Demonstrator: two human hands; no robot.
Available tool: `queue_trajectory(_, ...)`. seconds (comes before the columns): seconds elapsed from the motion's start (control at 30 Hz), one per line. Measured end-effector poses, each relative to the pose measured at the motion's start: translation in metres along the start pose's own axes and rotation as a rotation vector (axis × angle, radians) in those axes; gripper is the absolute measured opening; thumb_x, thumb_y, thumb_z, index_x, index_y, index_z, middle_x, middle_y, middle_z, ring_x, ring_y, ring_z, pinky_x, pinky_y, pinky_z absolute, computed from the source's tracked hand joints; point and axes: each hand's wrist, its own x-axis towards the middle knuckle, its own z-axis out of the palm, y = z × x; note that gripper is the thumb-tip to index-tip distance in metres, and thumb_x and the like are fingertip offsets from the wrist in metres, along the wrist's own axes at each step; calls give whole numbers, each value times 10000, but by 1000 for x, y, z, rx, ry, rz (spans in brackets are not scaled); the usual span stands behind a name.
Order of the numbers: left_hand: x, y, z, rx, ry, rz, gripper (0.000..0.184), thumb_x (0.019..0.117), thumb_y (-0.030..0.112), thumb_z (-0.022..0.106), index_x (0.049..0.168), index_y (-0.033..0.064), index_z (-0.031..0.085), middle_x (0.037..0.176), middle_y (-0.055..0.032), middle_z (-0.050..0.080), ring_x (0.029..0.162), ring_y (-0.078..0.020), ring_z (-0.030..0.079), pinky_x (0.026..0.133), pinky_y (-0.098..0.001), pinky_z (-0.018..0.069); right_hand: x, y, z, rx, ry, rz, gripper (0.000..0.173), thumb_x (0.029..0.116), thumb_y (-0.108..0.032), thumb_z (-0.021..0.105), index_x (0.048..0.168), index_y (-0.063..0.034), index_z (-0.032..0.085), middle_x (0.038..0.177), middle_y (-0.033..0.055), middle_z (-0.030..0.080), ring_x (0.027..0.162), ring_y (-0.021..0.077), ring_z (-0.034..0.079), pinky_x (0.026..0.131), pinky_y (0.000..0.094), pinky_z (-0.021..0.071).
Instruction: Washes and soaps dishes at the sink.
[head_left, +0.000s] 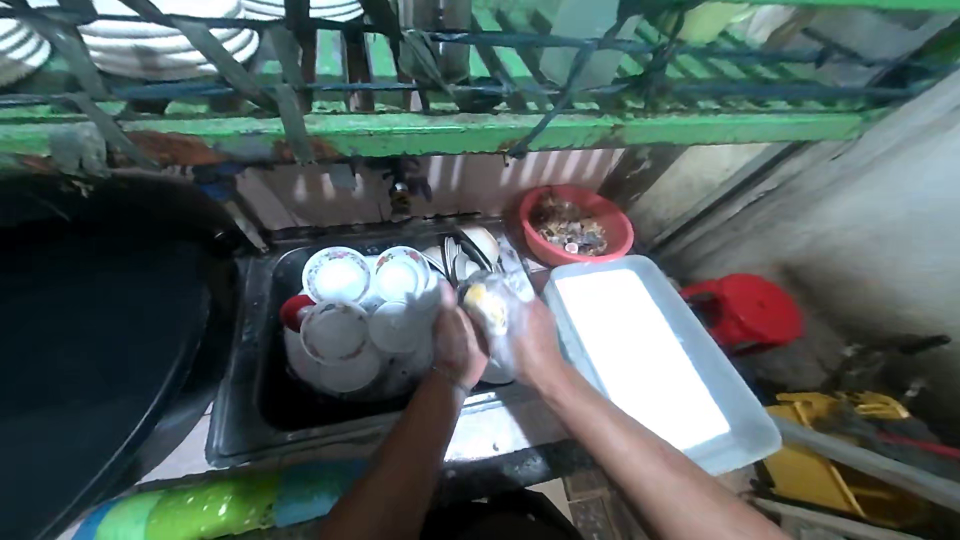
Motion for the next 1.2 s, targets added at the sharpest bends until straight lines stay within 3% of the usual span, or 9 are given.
queue_trajectory(0.1, 4, 12, -7, -71, -76, 53, 823, 1047, 671, 97, 1438, 100, 544, 1294, -97, 664, 1191, -192, 635, 1022, -429, 529, -22, -3, 0, -26, 1, -106, 316, 847, -216, 745, 1152, -134, 734, 1122, 169, 706, 963, 358, 715, 746, 582, 590)
queue_trajectory(0.2, -5, 14, 7, 44, 16, 5, 600, 1106, 524, 234, 1340, 94, 581, 1214, -74, 684, 1134, -174, 652, 974, -415, 546, -5, -7, -9, 14, 111, -95, 299, 885, -230, 729, 1150, -92, 733, 1101, 199, 705, 955, 381, 710, 736, 596, 582)
queue_trajectory(0.27, -4, 19, 14, 81, 39, 6, 510, 1127, 424, 300, 1403, 72, 545, 1288, -76, 657, 1206, -164, 617, 1046, -396, 505, 11, -14, -18, 23, 140, -62, 309, 926, -283, 700, 1185, -116, 727, 1185, 183, 696, 1048, 359, 700, 805, 583, 583)
queue_trajectory(0.33, 8, 29, 19, 144, 161, 58, 351, 1101, 309, 457, 1249, 37, 623, 1117, -85, 689, 1042, -155, 663, 930, -367, 555, 12, -15, -22, -4, 93, -104, 323, 909, -256, 703, 1202, -123, 722, 1205, 192, 686, 1065, 373, 693, 797, 596, 583)
queue_trajectory(0.4, 24, 41, 16, 200, 204, 11, 336, 1056, 280, 575, 1265, 23, 627, 1178, -116, 673, 1084, -190, 643, 955, -404, 538, 6, -11, -23, -42, 17, -160, 341, 870, -196, 731, 1207, -139, 729, 1207, 195, 687, 1058, 387, 694, 781, 615, 577)
queue_trajectory(0.53, 29, 56, 3, 355, 74, 106, 248, 1075, 172, 527, 1231, -13, 581, 1126, -122, 644, 979, -181, 658, 879, -380, 581, 0, 8, -24, -38, 30, -73, 311, 898, -137, 721, 1208, -111, 728, 1218, 183, 695, 1079, 384, 692, 839, 620, 575)
queue_trajectory(0.67, 17, 47, 1, 337, 31, 210, 283, 955, -48, 596, 1234, -36, 553, 1141, -179, 653, 991, -248, 707, 882, -418, 626, 2, 12, -27, 129, 189, 125, 321, 954, -218, 729, 1229, -57, 689, 1153, 189, 701, 1045, 339, 699, 910, 581, 564)
queue_trajectory(0.77, 8, 35, 2, 448, -12, 224, 336, 847, -45, 675, 1168, -8, 583, 1025, -144, 695, 914, -209, 709, 820, -389, 619, 5, 0, -31, 112, 236, 48, 339, 931, -239, 736, 1209, -50, 690, 1142, 186, 702, 1031, 337, 702, 869, 568, 577)
queue_trajectory(1.2, -4, 32, -1, 863, -102, 151, 243, 912, 29, 693, 1148, -5, 643, 1031, -130, 718, 927, -188, 719, 851, -394, 614, 19, 3, -39, 126, 167, 60, 311, 963, -249, 694, 1186, -32, 696, 1128, 181, 699, 1049, 329, 689, 914, 568, 559)
